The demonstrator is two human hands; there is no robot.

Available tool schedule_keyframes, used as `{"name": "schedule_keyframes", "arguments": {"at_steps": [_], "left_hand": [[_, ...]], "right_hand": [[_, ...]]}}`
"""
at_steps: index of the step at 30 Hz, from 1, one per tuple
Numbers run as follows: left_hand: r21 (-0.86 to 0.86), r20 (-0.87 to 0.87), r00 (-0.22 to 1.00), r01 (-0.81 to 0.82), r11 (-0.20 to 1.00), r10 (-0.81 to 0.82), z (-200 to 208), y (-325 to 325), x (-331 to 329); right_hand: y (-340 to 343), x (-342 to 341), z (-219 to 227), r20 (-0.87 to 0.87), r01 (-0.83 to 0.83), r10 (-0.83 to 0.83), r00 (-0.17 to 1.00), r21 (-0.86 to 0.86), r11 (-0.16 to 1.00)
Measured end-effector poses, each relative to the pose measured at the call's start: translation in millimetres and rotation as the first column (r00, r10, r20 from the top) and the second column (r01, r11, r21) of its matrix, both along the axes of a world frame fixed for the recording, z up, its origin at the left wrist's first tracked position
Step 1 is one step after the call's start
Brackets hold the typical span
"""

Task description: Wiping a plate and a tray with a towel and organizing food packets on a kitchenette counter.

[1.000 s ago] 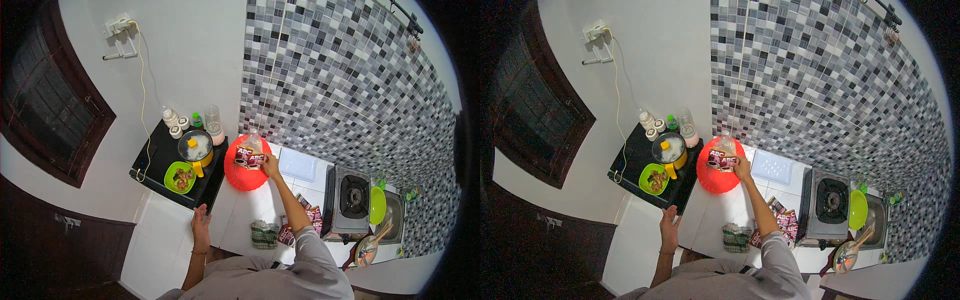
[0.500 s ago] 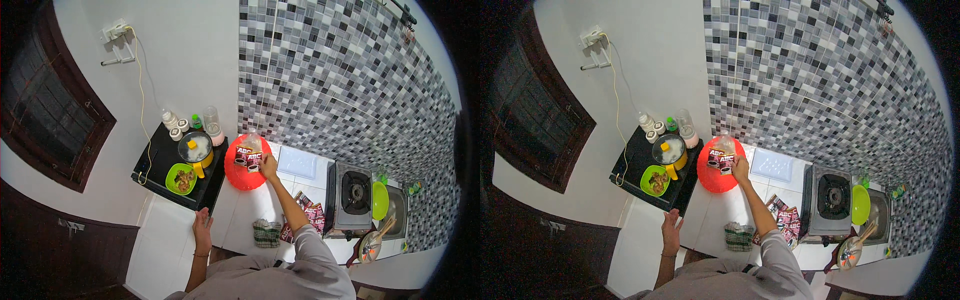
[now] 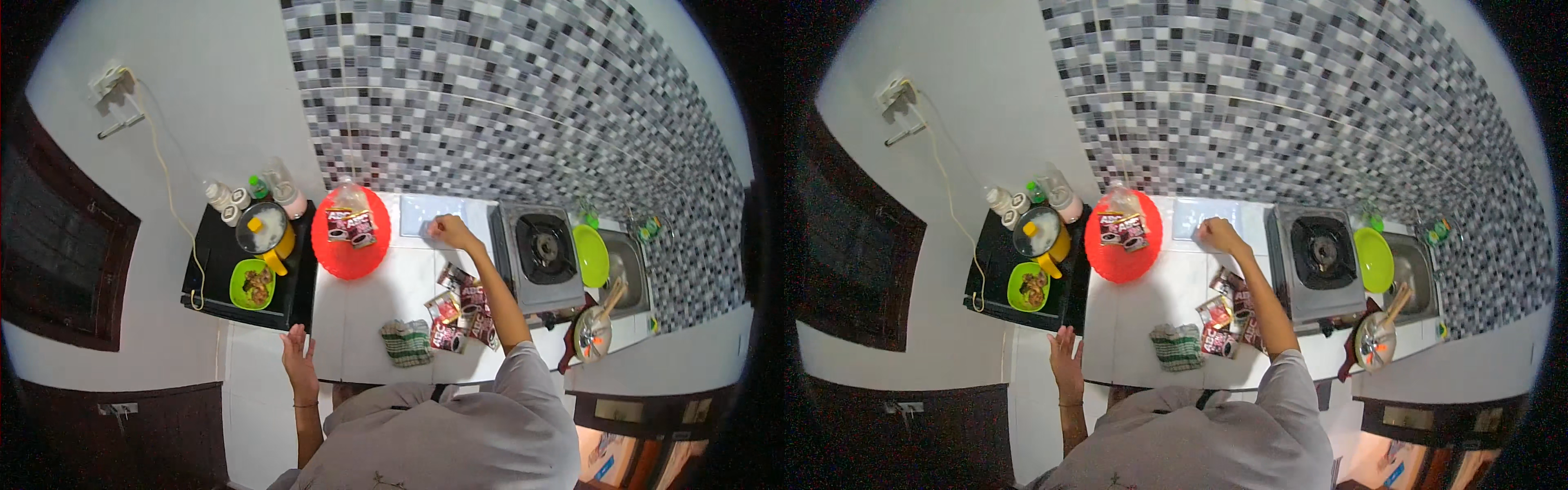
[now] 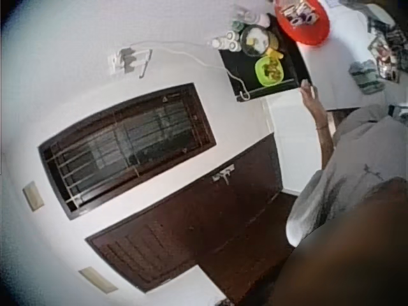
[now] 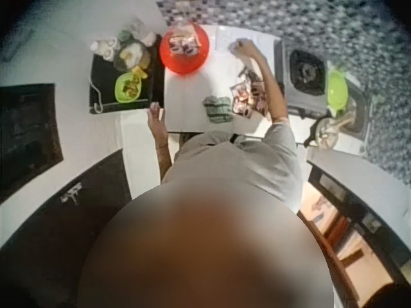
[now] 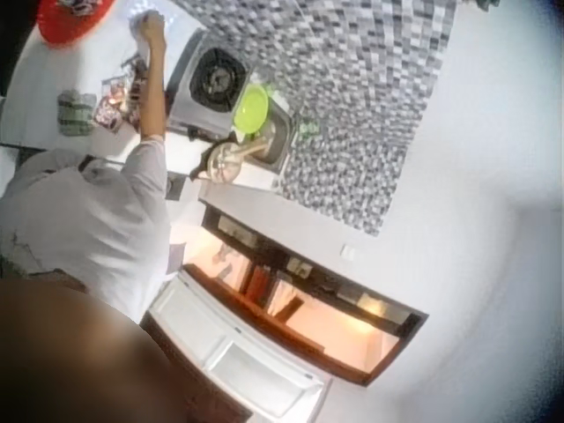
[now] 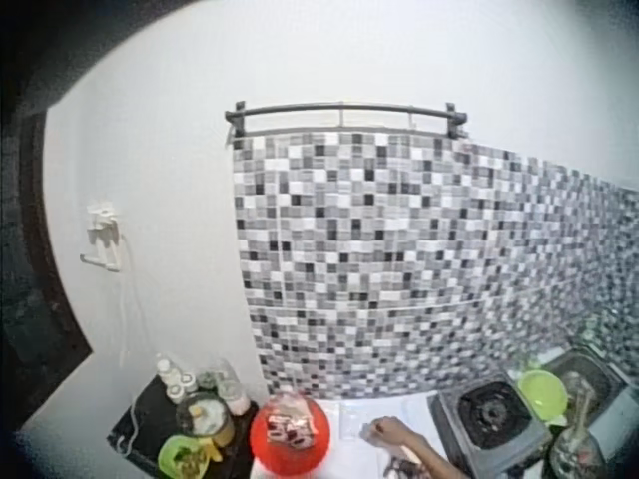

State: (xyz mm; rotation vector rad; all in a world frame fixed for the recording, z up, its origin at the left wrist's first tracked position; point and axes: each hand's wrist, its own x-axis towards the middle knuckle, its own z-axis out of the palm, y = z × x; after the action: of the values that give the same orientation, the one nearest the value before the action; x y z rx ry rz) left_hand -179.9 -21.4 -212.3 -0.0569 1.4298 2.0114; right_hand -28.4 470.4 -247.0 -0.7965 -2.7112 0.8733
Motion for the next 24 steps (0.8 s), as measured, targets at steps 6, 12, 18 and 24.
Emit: {"name": "schedule_keyframes", "arguments": {"at_steps": [6,12,18,24], "left_hand": [[0.012,-0.048,0.993,0.112,0.994,-0.111,1,8,23],[0.036,-0.058,0.983,0.174,0.984,-0.172,10,18,50],[0.005,-0.059,0.976,0.212,0.977,-0.211,15,19,69],[-0.074,-0.187,0.923,0.329,0.942,-0.337,8,13,76]], "right_hand": [[-41,113,-33,0.421,0.098,-0.136,0.897,0.112,0.989],[-99,160,-59,0.270,0.248,-0.336,0.902,0.312,0.917],[-109,174,-39,0.029,0.321,-0.355,0.935,0.361,0.876],[-149,158,51,-0.155,0.218,-0.188,0.970,0.211,0.953]]}}
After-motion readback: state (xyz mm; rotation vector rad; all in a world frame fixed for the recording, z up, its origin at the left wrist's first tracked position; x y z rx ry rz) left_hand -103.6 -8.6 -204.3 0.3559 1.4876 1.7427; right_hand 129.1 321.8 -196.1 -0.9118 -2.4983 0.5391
